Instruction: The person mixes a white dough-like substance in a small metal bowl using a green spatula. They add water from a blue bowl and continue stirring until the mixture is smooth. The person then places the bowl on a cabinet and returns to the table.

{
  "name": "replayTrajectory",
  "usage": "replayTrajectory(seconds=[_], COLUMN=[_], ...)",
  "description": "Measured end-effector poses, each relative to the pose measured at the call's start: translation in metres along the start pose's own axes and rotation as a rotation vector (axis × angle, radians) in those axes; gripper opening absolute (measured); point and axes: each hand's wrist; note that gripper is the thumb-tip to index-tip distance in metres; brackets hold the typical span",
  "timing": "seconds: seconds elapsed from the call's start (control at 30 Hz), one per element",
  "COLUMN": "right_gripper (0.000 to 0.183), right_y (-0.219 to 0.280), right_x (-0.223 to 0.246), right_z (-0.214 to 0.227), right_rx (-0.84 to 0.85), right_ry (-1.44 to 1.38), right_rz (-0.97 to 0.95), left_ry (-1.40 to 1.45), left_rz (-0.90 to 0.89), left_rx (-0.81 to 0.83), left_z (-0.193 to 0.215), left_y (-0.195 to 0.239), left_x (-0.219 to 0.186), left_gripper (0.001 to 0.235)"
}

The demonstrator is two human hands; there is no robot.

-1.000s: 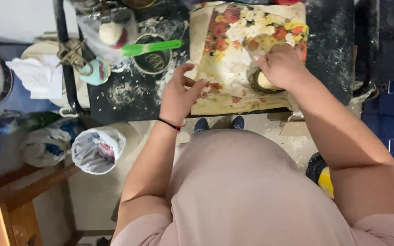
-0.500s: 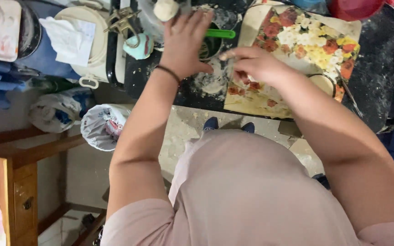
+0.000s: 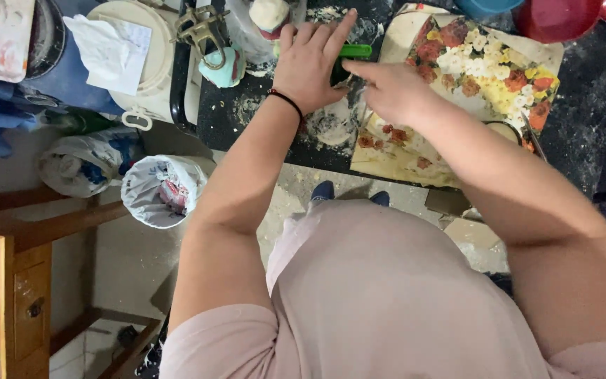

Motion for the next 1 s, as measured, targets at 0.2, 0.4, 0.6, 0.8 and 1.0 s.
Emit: replayTrajectory(seconds=[0.2, 0.4, 0.6, 0.8, 1.0], right_gripper=[0.074, 0.061, 0.050, 0.044, 0.011], right_y=[-0.006, 0.037, 0.101, 0.110, 0.157], right_x=[-0.029, -0.083, -0.124, -0.223, -0.195], right_z=[-0.024, 0.012, 0.001, -0.054, -0.008], right_rx=[0.129, 0.172, 0.374, -0.081, 0.245], right_ry=[-0.251, 0.432, 0.986, 0.960, 0.924], right_rz=[-0.066, 0.045, 0.169, 0.554, 0.206], left_ry=[-0.065, -0.004, -0.077, -0.105, -0.121], left_rz=[-0.018, -0.027, -0.048, -0.057, -0.080], left_rx=[0.049, 0.045, 0.018, 0.037, 0.021], left_z=[0.009, 0.012, 0.017, 0.017, 0.020], left_y=[-0.002, -0.005, -0.002, -0.002, -0.003], left_x=[-0.004, -0.006, -0.011, -0.013, -0.012], left_gripper=[0.115, 0.100, 0.110, 0.109, 0.110])
Point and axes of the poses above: each hand's wrist, its own y-axis away from the middle knuckle, its own z-axis out of the back of the hand, x = y × z, and after that the axes turned 11 degrees about y, right-handed
